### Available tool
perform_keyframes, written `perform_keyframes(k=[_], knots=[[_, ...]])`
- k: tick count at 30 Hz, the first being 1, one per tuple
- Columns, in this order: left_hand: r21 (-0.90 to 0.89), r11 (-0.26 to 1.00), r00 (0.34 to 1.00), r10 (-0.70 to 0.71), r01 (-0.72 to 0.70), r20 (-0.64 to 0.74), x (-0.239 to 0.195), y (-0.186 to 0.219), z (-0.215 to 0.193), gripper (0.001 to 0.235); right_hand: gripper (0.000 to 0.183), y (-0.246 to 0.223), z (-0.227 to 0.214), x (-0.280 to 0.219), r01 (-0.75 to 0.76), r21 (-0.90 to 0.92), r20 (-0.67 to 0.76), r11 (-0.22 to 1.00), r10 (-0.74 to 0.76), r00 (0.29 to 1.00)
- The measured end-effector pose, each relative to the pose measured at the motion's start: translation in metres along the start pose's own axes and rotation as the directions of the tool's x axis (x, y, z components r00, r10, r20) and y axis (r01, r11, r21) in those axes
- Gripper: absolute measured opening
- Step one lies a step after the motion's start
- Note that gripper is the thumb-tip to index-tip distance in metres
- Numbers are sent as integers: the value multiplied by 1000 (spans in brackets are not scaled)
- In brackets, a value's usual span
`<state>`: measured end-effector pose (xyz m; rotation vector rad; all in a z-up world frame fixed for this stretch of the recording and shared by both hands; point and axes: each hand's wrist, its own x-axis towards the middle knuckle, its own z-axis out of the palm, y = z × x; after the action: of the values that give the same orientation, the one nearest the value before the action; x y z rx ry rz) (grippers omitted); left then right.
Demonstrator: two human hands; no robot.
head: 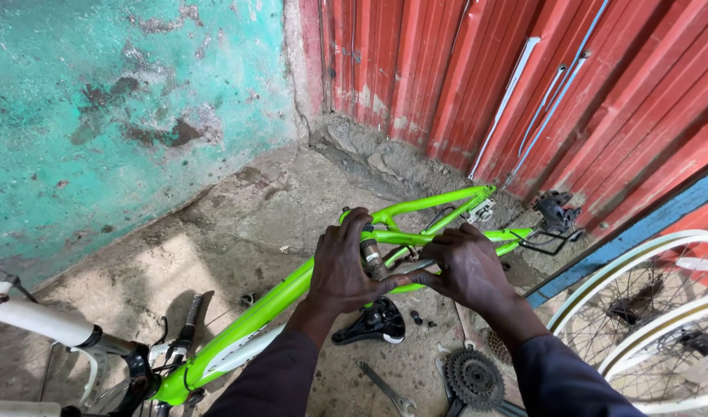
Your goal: The person removes the crankset from a green bicycle frame, then uses a wrench to tighten the bottom bracket. They later use a hammer and a metal pipe to tap the bottom bracket into place.
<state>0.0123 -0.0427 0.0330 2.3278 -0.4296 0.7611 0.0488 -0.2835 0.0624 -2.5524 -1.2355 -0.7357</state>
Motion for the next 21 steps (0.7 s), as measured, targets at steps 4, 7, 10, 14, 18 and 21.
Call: perform_keyframes(k=[4, 7, 10, 14, 18, 21], knots=[[27, 1000, 1000, 8, -8, -25, 3, 0, 3, 105, 45, -7, -11, 6, -4, -8, -12, 1000, 4, 1000], [9, 1000, 999, 12, -12, -31, -3, -1, 3, 103, 42, -13, -23, 8, 12, 28, 40, 1000, -13, 999], [0, 1000, 999, -4, 4, -40, -5, -1, 2, 104, 47, 4, -41, 10, -59, 162, 70, 985, 49, 996], [-2, 999, 997, 46, -46, -58, -3, 2, -3, 103, 49, 16, -89, 42, -129, 56, -499, 990, 140, 855], [-38, 999, 996, 11, -15, -87, -3, -2, 4, 102, 14, 23, -20, 51, -297, -5, -603, 955, 234, 762], [21, 1000, 995, -8, 11, -102, -2, -7, 10, 104, 22, 58, 32, 34, -338, 71, -538, 938, 321, 779]])
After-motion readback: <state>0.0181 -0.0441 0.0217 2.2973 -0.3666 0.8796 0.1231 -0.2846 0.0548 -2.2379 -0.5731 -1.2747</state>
